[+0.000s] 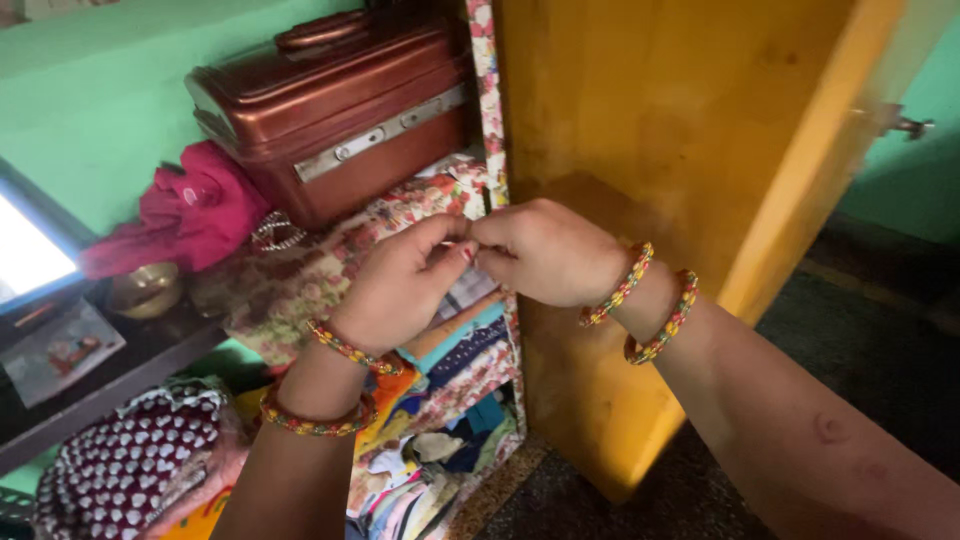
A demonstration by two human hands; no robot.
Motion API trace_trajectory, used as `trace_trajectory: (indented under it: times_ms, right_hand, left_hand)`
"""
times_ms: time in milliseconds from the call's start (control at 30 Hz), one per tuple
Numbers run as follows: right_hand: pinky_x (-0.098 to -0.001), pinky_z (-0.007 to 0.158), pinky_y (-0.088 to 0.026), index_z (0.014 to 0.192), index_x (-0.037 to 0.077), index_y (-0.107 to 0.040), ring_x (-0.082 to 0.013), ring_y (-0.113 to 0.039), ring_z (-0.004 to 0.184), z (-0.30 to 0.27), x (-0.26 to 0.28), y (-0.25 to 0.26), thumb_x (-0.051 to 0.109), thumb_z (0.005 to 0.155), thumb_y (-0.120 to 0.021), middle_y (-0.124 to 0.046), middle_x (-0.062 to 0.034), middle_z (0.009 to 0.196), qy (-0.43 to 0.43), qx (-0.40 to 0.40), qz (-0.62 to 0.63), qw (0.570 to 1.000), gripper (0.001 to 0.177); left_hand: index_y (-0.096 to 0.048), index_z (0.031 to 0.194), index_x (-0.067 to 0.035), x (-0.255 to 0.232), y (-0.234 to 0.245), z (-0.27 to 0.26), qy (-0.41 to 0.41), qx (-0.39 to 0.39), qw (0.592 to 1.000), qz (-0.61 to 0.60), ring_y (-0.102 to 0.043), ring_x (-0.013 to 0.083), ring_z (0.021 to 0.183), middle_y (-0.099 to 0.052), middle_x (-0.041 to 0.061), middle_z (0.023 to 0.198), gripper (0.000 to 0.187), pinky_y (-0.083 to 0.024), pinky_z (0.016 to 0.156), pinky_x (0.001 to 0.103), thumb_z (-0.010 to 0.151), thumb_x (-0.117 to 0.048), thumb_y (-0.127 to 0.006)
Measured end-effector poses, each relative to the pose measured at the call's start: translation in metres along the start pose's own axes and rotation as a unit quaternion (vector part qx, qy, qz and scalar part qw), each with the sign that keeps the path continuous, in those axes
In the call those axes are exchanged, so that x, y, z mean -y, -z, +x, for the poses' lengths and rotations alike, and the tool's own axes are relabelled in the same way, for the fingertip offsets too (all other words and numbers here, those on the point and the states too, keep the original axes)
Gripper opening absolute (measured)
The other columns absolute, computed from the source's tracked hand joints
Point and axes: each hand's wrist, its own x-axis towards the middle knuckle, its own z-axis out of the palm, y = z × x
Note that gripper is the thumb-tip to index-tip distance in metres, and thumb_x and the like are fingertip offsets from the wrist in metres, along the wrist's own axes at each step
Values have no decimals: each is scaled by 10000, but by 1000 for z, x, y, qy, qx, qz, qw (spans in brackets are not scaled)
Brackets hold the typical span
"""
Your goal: The person places a patterned cover on a couch and ties it in place, then uses a cloth to wipe down a brown briefcase on a shelf.
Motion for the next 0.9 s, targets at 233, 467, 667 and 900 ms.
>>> trace_trajectory:
  times_ms: [233, 467, 667, 900]
  right_hand:
    - [-473, 734, -549, 939, 45, -695, -378, -693, 813, 80, -50, -7, 171, 929, -653, -697, -173, 854, 85, -7, 8, 996, 134]
    - [-454, 725, -557, 1026, 68, -725, -370, -705, 840, 144, -87, -9, 179, 912, -654, -724, -158, 924, 202, 2, 77, 976, 175]
    - [-436, 744, -560, 1022, 65, -722, -340, -718, 865, 182, -116, -13, 172, 939, -642, -735, -137, 934, 249, 3, 126, 960, 158]
    - [-436, 712, -549, 972, 76, -725, -329, -714, 816, 218, -122, -21, 190, 936, -641, -728, -132, 899, 246, -20, 164, 955, 146]
  left_hand:
    - [-702, 1269, -73, 26, 41, 46, 41, -94, 986, 129, -649, 161, 863, -733, 125, 978, 284, -540, 752, 336, 1005, -140, -624]
    - [-674, 1214, -20, 45, 66, 71, 37, -169, 982, 74, -681, 79, 950, -753, 25, 1019, 237, -550, 850, 240, 1003, -102, -604]
    - [-675, 1201, 19, 63, 78, 89, 80, -273, 954, 90, -739, 115, 904, -737, 60, 1000, 235, -571, 800, 248, 1014, -86, -579]
    - [-686, 1133, 15, 60, 91, 102, 129, -365, 922, 33, -677, 112, 605, -741, 83, 862, 201, -534, 538, 236, 1015, -106, -578]
